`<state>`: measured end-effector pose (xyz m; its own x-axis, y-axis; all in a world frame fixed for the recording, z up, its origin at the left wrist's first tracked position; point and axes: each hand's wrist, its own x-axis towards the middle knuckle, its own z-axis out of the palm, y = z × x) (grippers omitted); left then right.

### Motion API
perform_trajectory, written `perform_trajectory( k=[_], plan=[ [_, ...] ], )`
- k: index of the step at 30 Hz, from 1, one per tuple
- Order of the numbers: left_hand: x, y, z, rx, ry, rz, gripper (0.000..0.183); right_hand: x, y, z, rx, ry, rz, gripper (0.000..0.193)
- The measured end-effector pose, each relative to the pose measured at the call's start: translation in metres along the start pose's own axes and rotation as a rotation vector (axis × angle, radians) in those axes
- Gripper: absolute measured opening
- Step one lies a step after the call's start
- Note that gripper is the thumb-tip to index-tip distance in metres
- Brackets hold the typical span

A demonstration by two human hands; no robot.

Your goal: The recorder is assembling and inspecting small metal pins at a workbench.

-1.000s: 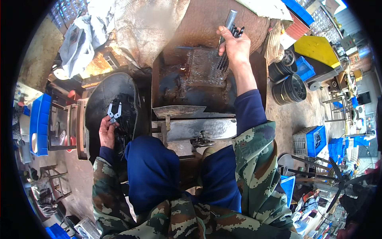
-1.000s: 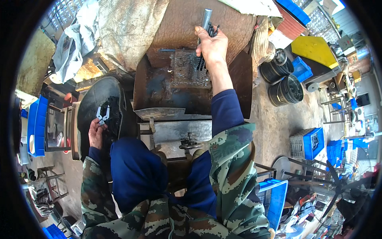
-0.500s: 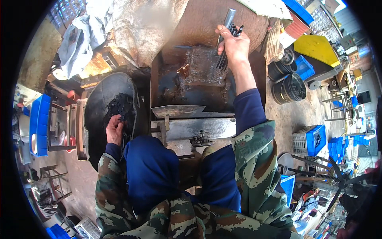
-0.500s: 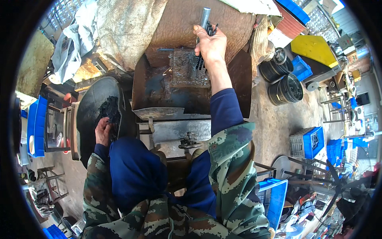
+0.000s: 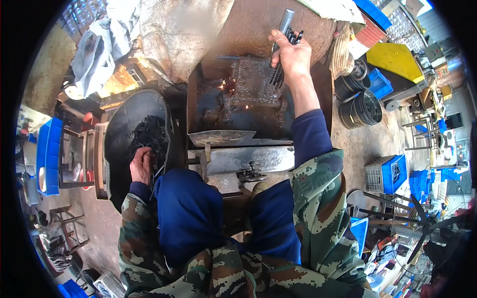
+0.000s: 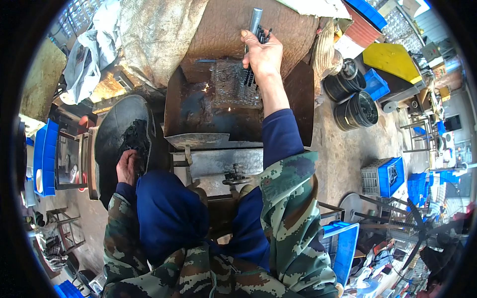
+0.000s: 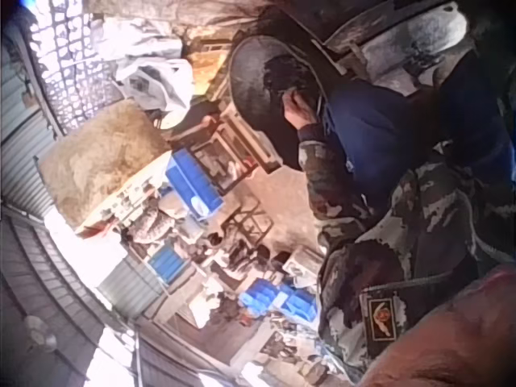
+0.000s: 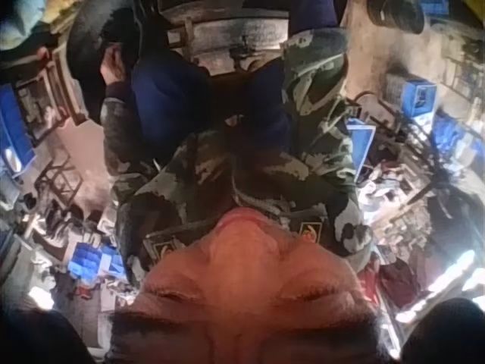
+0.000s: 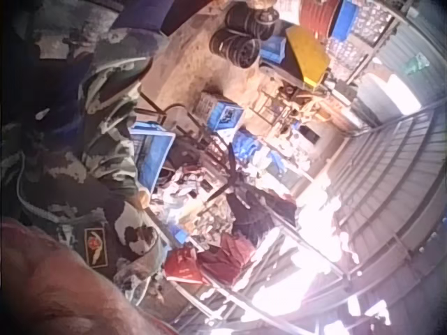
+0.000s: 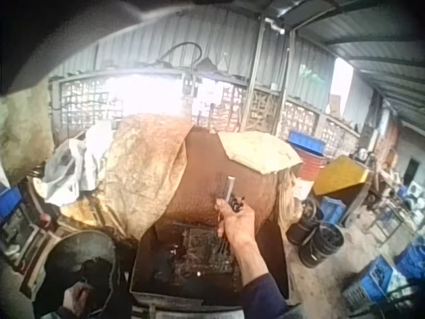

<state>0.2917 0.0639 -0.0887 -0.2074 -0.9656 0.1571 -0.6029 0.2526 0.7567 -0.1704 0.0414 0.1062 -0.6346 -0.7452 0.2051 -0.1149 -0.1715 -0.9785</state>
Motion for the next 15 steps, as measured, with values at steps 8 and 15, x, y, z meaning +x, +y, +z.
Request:
perform_trajectory(
  k=[8,15],
  plan=[
    [0.005,0.012,-0.025,-0.468,0.029,-0.188,0.027,0.000,0.000,0.001,0.003,-0.004,0.013,0.021],
    [0.000,-0.011,-0.024,-0.347,-0.027,-0.276,0.023,0.000,0.000,0.003,-0.023,0.013,0.021,0.022]
  ],
)
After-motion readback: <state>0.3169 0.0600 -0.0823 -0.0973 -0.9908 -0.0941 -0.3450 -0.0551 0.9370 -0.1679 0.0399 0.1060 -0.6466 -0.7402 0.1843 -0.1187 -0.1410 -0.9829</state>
